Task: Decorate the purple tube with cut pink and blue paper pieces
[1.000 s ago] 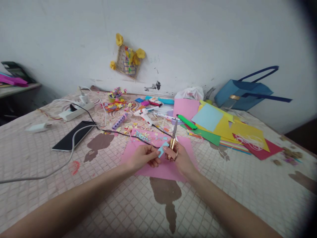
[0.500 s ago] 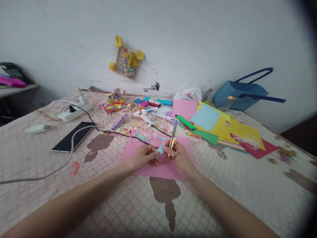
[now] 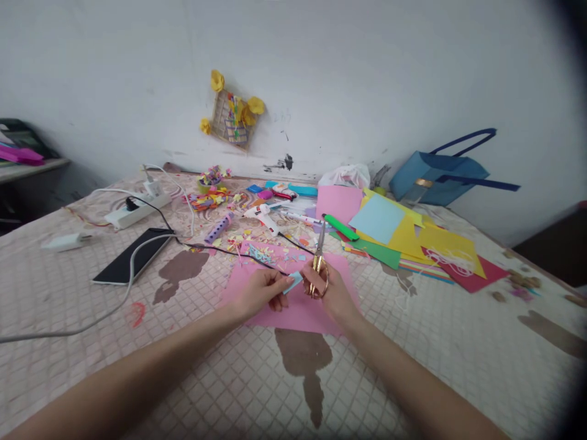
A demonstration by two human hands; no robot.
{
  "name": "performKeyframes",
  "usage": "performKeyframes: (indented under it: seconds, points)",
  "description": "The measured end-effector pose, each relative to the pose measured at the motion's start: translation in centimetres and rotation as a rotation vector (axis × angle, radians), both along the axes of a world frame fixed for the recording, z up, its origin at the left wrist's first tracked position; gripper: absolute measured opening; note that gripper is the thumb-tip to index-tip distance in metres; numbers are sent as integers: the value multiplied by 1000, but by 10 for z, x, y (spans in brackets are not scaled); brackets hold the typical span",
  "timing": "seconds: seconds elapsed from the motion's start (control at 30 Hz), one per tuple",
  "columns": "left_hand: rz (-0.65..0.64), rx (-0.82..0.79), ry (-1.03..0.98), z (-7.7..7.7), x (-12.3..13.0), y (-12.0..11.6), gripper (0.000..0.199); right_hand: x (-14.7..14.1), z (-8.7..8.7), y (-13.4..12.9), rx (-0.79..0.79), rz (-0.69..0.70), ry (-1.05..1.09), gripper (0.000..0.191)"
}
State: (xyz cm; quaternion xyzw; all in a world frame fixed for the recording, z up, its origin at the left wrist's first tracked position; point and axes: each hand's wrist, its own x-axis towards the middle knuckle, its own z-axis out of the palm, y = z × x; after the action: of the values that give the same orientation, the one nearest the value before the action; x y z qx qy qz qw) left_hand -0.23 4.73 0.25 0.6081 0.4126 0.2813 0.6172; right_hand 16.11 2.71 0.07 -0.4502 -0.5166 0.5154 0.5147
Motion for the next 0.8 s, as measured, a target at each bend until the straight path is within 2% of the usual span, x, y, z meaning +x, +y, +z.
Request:
performKeyframes:
  seconds: [0.13, 0.23, 0.43, 0.8]
  points:
    - [15, 32, -3, -1, -1, 0, 39, -1, 4, -2, -13, 46, -63, 25]
    - [-9, 34, -61, -3, -1, 1, 38, -1, 5, -2, -6, 31, -80, 25]
    - [-37, -8, -125, -5, -2, 3, 32, 2, 2, 1, 18, -27, -117, 20]
    - [-40, -157, -172, -7, -2, 5, 28, 5, -3, 4, 7, -43, -59, 13]
